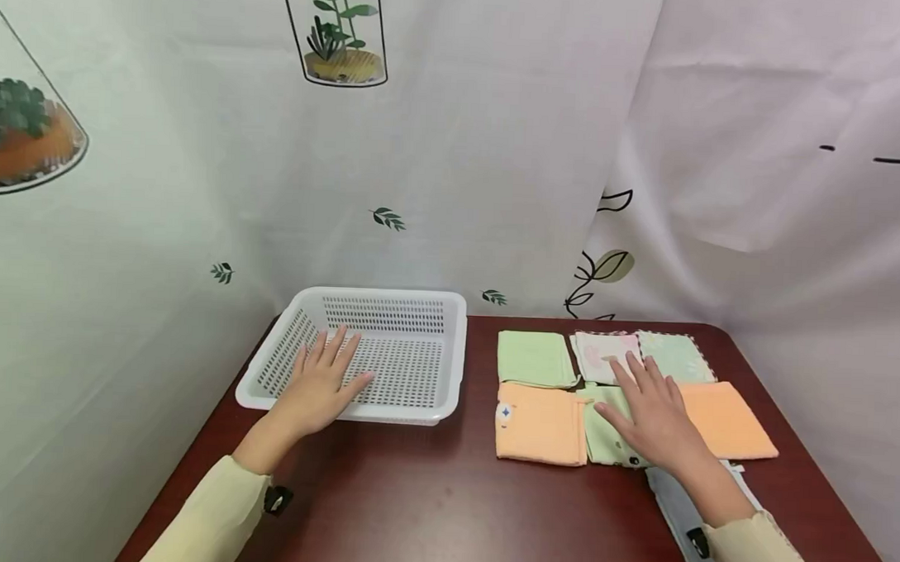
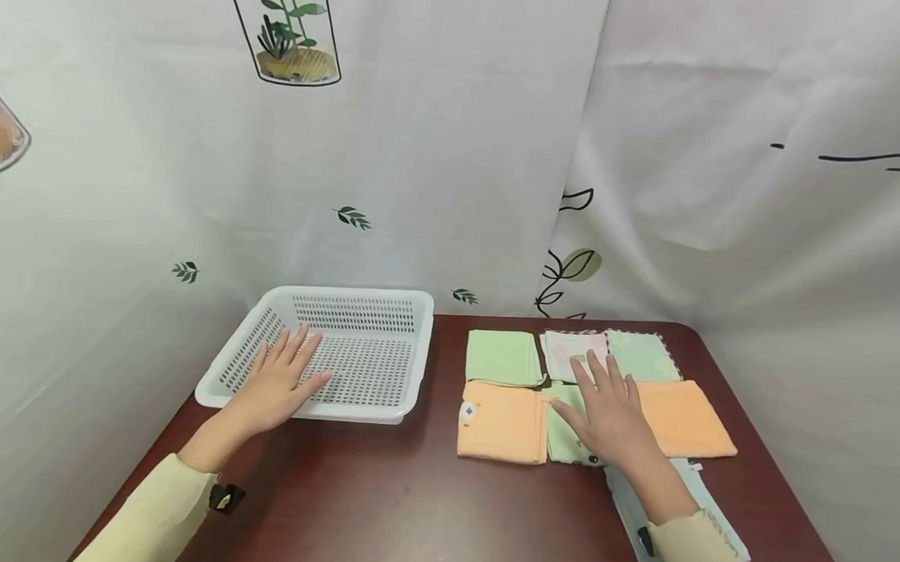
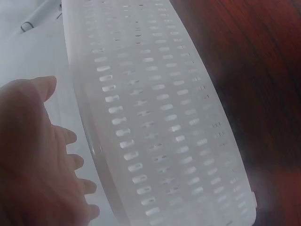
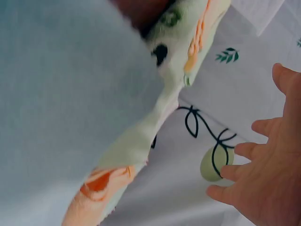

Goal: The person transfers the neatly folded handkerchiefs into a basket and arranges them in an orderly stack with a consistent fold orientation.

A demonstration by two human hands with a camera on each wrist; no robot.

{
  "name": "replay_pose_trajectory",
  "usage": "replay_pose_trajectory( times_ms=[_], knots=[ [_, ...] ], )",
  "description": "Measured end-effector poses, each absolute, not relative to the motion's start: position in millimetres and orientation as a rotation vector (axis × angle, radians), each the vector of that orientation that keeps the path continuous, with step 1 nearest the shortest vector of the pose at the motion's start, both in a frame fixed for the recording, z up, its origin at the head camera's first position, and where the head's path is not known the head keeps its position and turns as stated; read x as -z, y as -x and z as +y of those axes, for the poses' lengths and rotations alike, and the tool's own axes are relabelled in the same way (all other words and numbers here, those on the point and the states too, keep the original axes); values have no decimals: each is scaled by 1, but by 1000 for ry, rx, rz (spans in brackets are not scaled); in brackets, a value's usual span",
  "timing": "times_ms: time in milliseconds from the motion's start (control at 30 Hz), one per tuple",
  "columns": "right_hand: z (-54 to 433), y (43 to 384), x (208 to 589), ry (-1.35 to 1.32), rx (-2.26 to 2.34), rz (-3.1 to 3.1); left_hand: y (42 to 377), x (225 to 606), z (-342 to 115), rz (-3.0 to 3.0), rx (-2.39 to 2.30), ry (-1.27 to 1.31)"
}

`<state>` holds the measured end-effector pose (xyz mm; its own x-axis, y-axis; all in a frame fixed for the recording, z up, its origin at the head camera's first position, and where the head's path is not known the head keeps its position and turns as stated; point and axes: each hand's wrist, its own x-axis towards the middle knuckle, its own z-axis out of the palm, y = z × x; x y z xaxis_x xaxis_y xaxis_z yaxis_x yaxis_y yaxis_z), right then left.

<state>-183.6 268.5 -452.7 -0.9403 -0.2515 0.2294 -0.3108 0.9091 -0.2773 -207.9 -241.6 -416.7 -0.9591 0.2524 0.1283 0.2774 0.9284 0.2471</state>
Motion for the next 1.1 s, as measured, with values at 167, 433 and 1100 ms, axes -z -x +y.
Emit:
replay_pose_trajectory(
  times_ms=[167, 433, 1100],
  knots=[
    [260, 179, 459, -448, -437, -2883, 206, 419, -248, -2981, 369, 450],
    [248, 175, 462, -460, -420, -2908, 203, 419, -262, -2993, 373, 429],
    [215, 165, 477, -588, -446, -2877, 197, 424, -293, -3015, 438, 351]
  ],
)
